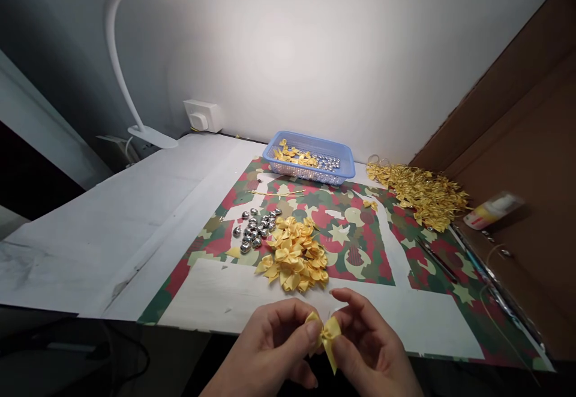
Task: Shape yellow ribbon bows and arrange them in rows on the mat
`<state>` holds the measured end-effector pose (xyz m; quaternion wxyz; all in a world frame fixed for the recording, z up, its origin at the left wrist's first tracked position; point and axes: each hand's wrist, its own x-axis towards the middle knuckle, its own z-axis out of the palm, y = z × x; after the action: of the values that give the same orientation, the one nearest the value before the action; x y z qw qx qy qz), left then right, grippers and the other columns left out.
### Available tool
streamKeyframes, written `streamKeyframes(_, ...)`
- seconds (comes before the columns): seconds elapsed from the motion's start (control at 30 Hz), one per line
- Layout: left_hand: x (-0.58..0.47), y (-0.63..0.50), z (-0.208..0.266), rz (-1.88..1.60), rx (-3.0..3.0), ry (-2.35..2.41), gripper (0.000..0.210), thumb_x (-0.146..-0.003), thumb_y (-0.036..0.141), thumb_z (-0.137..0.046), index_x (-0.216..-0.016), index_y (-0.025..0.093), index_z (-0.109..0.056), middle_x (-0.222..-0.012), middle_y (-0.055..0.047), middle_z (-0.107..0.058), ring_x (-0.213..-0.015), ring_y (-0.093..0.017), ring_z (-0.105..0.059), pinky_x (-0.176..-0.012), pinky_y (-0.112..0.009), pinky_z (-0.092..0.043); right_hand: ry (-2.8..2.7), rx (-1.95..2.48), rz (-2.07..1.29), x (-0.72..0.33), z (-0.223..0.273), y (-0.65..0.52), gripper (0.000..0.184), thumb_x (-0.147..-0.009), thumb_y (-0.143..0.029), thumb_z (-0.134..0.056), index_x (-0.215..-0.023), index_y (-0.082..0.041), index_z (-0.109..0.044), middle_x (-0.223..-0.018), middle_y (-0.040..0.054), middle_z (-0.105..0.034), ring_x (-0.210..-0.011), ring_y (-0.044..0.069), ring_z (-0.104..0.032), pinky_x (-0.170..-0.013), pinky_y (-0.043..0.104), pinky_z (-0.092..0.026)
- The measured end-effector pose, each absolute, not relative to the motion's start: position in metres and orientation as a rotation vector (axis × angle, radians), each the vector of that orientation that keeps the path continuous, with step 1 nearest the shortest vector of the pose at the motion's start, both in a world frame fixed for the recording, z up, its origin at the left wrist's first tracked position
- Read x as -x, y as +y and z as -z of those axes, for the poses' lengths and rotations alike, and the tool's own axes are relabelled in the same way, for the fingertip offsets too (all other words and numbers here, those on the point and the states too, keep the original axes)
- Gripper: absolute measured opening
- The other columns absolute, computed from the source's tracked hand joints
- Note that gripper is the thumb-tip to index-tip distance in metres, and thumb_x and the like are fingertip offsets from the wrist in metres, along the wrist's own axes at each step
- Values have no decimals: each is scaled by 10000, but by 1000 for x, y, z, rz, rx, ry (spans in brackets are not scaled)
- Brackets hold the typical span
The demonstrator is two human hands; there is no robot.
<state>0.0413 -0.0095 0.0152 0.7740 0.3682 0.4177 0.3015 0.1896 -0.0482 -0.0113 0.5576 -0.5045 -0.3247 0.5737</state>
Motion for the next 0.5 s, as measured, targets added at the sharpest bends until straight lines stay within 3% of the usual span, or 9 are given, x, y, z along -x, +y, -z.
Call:
streamKeyframes(0.27, -44, -14, -18, -675, -726, 838, 321, -822, 444, -709, -740, 135, -731, -743, -13, -554, -642, -123, -460, -555, -189, -475, -744, 1176, -1324, -189, 9, -48, 475, -694, -475, -815, -1079, -220, -705, -723, 8, -622, -607, 145, -583, -584, 262, -479)
streamKeyframes(0.5, -42, -12, -22, -648, -750, 905, 438, -750, 594, -708, -759, 159, -758, -813, -42, -622, -738, -178, -548, -577, -224, -507, -742, 1191, -1310, -191, 10, -45, 529, -704, -483, -806, -1138, -212, -671, -696, 0, -609, -591, 148, -584, -571, 261, -483)
